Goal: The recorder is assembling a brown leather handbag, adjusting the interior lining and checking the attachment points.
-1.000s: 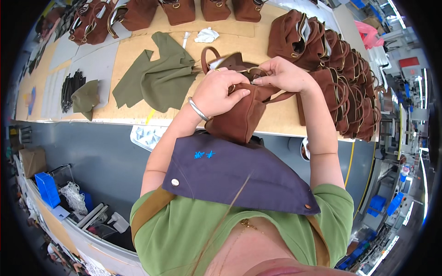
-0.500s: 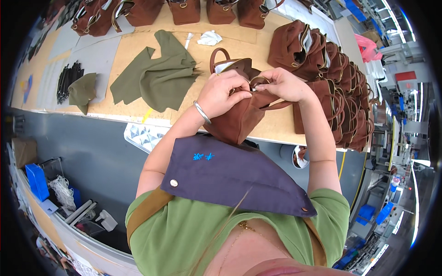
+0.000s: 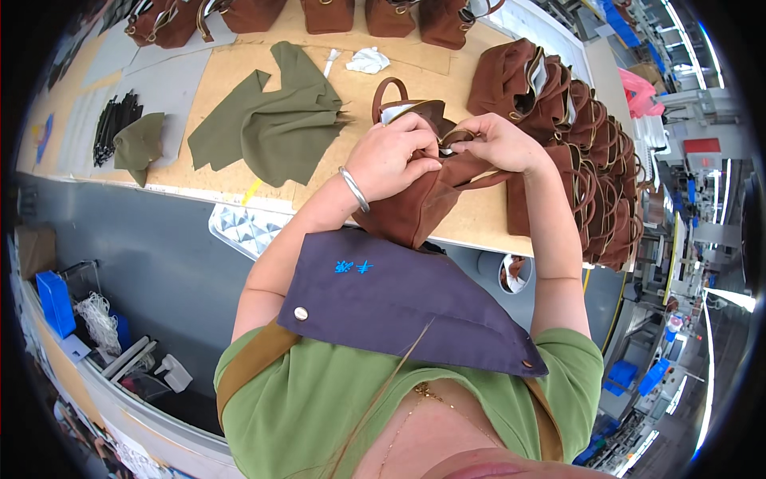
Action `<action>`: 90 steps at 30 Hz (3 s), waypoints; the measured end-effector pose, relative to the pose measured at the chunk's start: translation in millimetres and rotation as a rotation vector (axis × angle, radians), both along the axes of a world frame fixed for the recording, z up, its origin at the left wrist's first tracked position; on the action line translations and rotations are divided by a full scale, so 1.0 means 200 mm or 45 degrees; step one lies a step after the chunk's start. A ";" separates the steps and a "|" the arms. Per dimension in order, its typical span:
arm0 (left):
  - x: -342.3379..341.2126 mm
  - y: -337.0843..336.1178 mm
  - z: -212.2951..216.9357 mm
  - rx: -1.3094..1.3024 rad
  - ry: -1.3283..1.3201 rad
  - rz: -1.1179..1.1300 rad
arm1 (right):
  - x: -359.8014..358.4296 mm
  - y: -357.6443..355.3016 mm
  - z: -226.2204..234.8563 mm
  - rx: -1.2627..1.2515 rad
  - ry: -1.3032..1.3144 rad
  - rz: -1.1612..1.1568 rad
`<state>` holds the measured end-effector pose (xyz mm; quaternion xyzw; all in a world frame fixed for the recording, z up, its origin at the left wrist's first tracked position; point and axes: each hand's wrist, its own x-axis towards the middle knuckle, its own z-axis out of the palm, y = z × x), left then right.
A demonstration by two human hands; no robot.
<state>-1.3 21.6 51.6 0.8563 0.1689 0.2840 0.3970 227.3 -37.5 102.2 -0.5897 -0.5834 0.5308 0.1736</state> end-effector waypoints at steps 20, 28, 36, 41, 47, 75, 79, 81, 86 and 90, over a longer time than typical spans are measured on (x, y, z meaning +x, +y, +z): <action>0.02 -0.01 -0.05 -0.191 -0.110 0.004 | -0.01 0.01 0.00 0.005 0.028 0.092; 0.02 -0.02 -0.05 -0.238 -0.097 0.021 | 0.00 0.01 0.01 0.013 0.012 0.151; 0.01 -0.03 -0.05 -0.254 -0.091 0.058 | -0.02 0.02 0.03 0.047 0.056 0.188; 0.01 -0.04 -0.05 -0.277 -0.089 0.105 | -0.01 0.02 0.01 -0.018 0.124 0.174; 0.00 -0.05 -0.04 -0.291 -0.095 0.128 | -0.02 0.01 -0.01 0.063 0.219 0.137; 0.00 -0.10 -0.06 -0.235 -0.125 0.261 | -0.07 -0.03 0.02 -0.061 0.302 -0.010; 0.00 -0.09 -0.05 -0.213 -0.118 0.240 | -0.09 -0.03 0.01 -0.046 0.220 -0.010; -0.01 -0.08 -0.05 -0.218 -0.123 0.201 | -0.09 -0.03 0.01 -0.053 0.222 -0.018; -0.03 -0.03 -0.08 -0.246 -0.183 0.035 | -0.10 -0.03 0.04 -0.057 0.235 -0.053; -0.05 -0.01 -0.03 -0.260 -0.128 -0.022 | -0.10 -0.04 0.02 -0.037 0.161 -0.055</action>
